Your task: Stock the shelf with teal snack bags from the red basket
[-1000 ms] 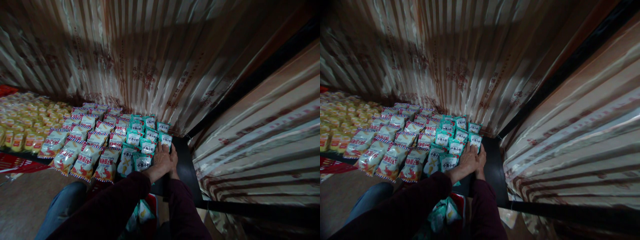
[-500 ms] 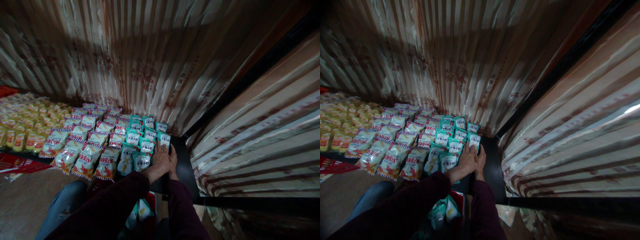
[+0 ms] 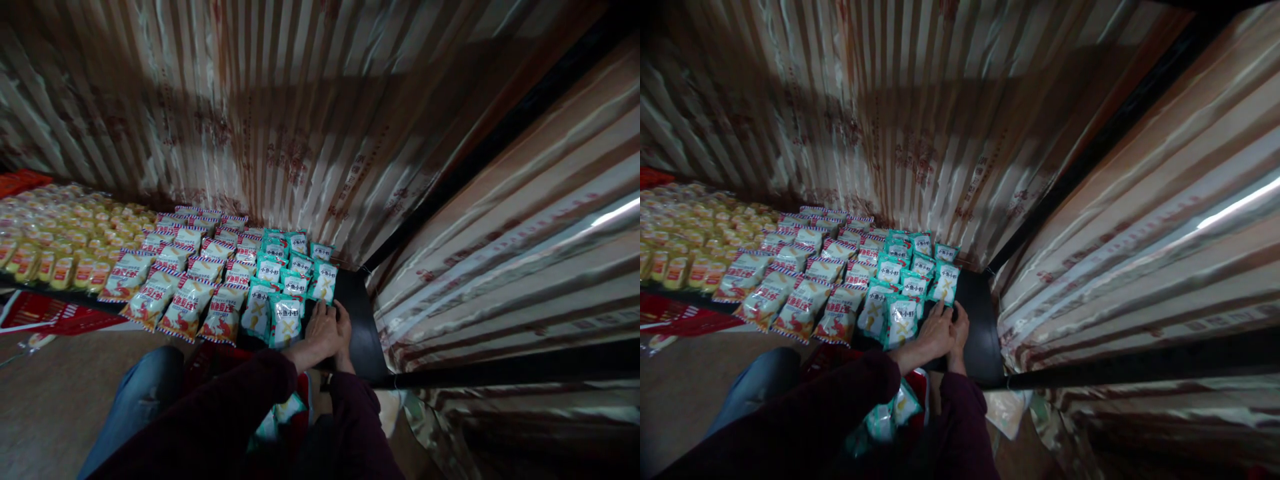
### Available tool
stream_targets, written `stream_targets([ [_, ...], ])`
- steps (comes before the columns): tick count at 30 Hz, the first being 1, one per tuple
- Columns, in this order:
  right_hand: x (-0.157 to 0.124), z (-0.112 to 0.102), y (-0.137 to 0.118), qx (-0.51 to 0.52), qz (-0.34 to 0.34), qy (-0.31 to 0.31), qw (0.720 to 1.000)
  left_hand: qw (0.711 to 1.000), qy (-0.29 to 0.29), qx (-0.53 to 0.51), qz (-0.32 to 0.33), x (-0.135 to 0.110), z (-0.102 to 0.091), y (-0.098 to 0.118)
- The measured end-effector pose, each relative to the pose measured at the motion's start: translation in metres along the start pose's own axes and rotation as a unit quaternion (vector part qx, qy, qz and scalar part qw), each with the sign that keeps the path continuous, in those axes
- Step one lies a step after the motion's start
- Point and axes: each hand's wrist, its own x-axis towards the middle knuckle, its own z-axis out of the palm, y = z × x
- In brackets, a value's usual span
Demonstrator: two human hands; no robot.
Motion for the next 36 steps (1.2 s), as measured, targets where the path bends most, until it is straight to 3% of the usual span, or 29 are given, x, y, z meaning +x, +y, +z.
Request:
stream_targets([
  [6, -0.034, -0.007, -0.01, 0.008, 0.025, -0.01, 1.0, 1.0, -0.021, -0.009, 0.018, -0.03, 0.01, -0.005],
  [13, -0.08, -0.006, -0.014, 0.013, 0.057, -0.013, 0.998, 0.998, -0.028, -0.025, 0.05, -0.066, 0.023, -0.031],
  [22, -0.124, -0.003, -0.035, -0.074, 0.016, -0.033, 0.997, 0.994, -0.05, -0.004, 0.093, -0.098, 0.018, -0.06],
  [27, -0.172, 0.007, -0.042, -0.143, -0.028, -0.012, 0.989, 0.99, -0.069, -0.053, 0.114, -0.131, 0.021, -0.09],
  [29, -0.197, 0.014, -0.044, -0.174, -0.027, -0.016, 0.984, 0.986, -0.093, -0.122, 0.07, -0.144, 0.028, -0.106],
  [31, -0.22, 0.021, -0.046, -0.204, 0.013, -0.025, 0.979, 0.963, -0.119, -0.235, -0.059, -0.155, 0.037, -0.125],
  [34, -0.239, 0.029, -0.053, -0.265, 0.065, -0.129, 0.954, 0.942, -0.114, -0.267, -0.171, -0.168, 0.052, -0.154],
  [36, -0.241, 0.033, -0.059, -0.311, 0.105, -0.193, 0.925, 0.913, -0.133, -0.308, -0.232, -0.175, 0.06, -0.172],
])
